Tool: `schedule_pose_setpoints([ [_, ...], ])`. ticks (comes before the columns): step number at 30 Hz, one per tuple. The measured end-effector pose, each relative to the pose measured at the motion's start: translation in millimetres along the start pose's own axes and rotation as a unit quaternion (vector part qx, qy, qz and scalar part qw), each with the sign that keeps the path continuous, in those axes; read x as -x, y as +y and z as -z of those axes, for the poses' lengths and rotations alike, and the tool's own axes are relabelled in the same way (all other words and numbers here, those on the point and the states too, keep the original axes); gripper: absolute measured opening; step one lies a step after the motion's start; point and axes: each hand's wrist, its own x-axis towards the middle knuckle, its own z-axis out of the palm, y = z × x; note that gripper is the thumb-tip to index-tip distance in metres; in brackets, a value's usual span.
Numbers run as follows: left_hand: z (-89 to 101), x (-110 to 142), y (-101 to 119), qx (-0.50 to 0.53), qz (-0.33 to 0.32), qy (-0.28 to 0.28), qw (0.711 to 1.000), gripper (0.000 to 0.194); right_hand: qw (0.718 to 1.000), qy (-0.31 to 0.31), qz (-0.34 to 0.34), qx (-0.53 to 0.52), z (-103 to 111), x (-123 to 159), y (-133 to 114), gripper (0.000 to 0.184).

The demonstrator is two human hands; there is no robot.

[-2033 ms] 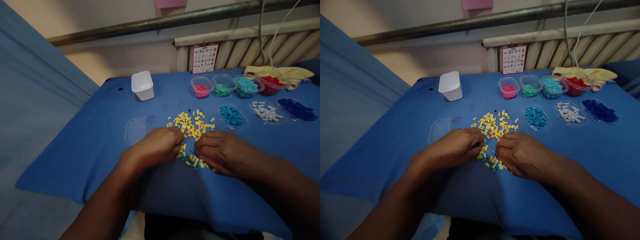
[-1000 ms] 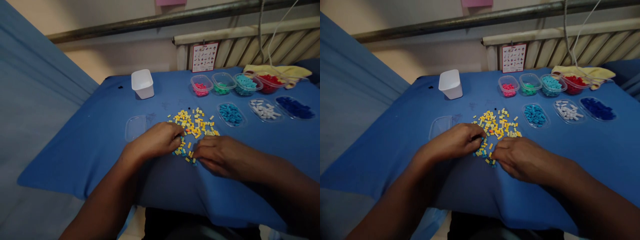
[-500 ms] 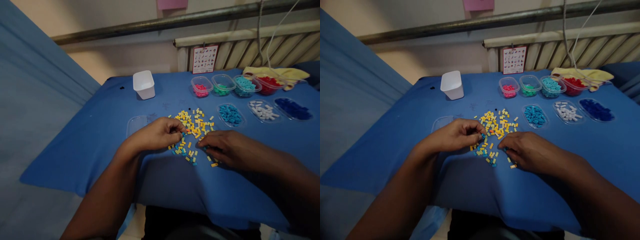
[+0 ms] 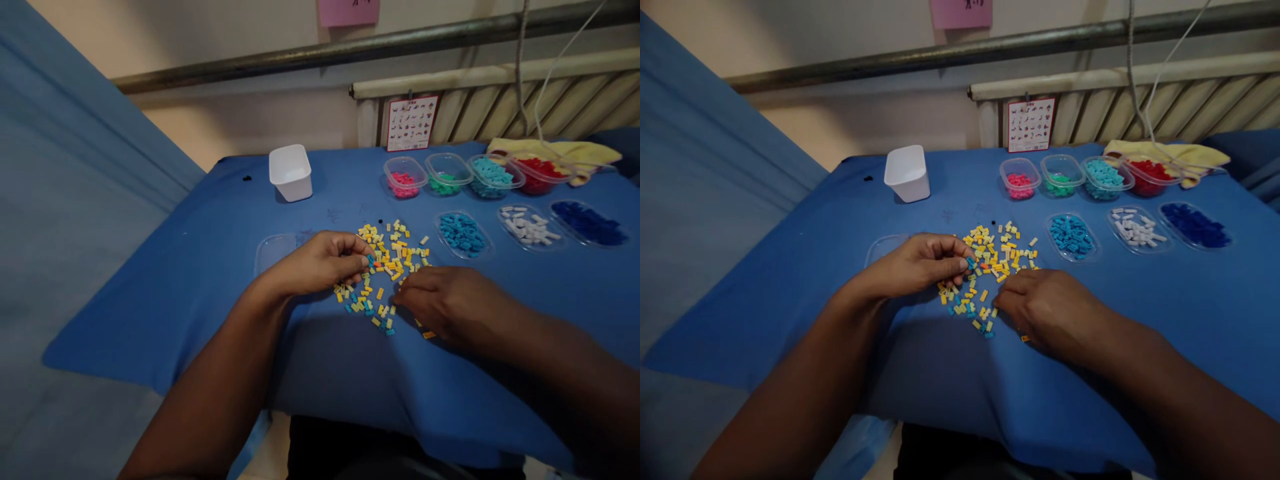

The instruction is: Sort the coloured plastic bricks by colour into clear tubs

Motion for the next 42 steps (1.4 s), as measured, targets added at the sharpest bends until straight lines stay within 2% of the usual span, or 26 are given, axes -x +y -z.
schedule_pose_setpoints([
  [2, -6.7, -1.2, 1.6, 0.021, 0.010, 0.000, 1.000, 0.022, 0.999, 0.030, -0.019, 0.014, -0.2, -1.7, -1.4, 0.022],
  [6, -29.6, -5.9, 2.5, 0.073, -0.005, -0.004, 0.997, 0.022, 0.980, 0.160, -0.101, -0.054, -4.5, -5.6, -3.3, 0.031],
  [11, -53.7, -14.1, -1.7, 0.114, -0.019, 0.082, 0.990, 0.022, 0.955, 0.228, -0.144, -0.120, -13.8, -10.1, -2.0, 0.025],
  [15, -59.7, -16.8, -7.1, 0.068, -0.048, 0.128, 0.988, 0.021, 0.934, 0.260, -0.181, -0.164, -19.2, -16.2, -0.9, 0.021],
  [18, -62.0, -15.6, -10.9, 0.003, -0.075, 0.127, 0.989, 0.025, 0.921, 0.266, -0.211, -0.192, -18.5, -20.3, 2.4, 0.019],
  [20, -62.4, -13.8, -11.7, -0.055, -0.096, 0.130, 0.985, 0.028, 0.921, 0.269, -0.225, -0.172, -11.0, -18.8, 9.8, 0.018],
  [24, -50.6, -8.6, -5.3, -0.112, -0.125, 0.177, 0.970, 0.044, 0.925, 0.285, -0.251, 0.012, 20.0, -0.3, 43.1, 0.024],
  [27, -26.0, -2.0, 4.7, -0.172, -0.123, 0.204, 0.956, 0.041, 0.906, 0.271, -0.296, 0.136, 39.0, 17.9, 73.7, 0.026],
  [30, 3.2, 8.0, 13.9, -0.264, -0.118, 0.224, 0.931, 0.033, 0.905, 0.232, -0.317, 0.166, 41.1, 28.3, 94.1, 0.031],
  [32, 18.5, 15.8, 17.7, -0.316, -0.098, 0.207, 0.921, 0.031, 0.910, 0.208, -0.313, 0.175, 35.8, 31.2, 100.8, 0.032],
  [35, 30.2, 26.1, 19.7, -0.377, -0.052, 0.145, 0.913, 0.026, 0.913, 0.193, -0.302, 0.196, 27.5, 34.9, 106.4, 0.032],
  [39, 30.8, 31.4, 17.8, -0.445, -0.012, 0.059, 0.893, 0.020, 0.910, 0.198, -0.301, 0.207, 26.0, 40.5, 109.6, 0.031],
  [42, 29.7, 30.2, 14.4, -0.509, -0.005, 0.058, 0.859, 0.021, 0.916, 0.205, -0.269, 0.214, 28.8, 38.9, 103.8, 0.032],
])
